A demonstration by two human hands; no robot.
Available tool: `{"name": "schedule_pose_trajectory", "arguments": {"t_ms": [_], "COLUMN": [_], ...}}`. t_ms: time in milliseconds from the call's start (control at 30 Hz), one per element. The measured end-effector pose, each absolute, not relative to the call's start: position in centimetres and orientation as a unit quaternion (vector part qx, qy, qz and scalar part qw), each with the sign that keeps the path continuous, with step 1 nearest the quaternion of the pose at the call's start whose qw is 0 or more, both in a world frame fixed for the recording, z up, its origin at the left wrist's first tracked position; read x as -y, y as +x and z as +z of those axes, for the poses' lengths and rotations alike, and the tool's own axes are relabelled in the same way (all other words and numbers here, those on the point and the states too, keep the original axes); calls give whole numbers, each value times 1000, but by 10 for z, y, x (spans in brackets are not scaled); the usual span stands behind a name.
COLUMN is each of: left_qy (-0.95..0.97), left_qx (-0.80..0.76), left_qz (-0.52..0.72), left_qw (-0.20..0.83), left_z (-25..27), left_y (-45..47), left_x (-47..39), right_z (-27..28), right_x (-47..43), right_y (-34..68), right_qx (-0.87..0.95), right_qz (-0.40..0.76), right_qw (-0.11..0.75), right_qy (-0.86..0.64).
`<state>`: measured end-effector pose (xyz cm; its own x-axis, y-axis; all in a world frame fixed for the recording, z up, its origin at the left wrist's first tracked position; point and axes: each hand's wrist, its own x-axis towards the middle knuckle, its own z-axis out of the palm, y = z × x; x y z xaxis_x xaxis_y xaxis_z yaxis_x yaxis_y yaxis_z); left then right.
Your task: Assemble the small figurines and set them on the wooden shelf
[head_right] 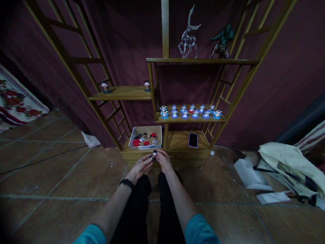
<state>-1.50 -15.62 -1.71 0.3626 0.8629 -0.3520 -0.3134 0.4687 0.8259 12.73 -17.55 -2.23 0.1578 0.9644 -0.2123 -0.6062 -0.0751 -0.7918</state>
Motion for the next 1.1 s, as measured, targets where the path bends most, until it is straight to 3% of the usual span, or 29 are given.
{"name": "schedule_pose_trajectory", "arguments": {"t_ms": [1100], "left_qy": [342], "left_qx": [-390], "left_qz": [382], "left_qw": [765], "left_z": [-21], "left_y": [-14], "left_x": [155], "right_z": [-20], "right_x": [176], "right_y": [123], "right_qx": [270], "right_qz": [596], "right_qw": [604], "right_qy": [-454]}}
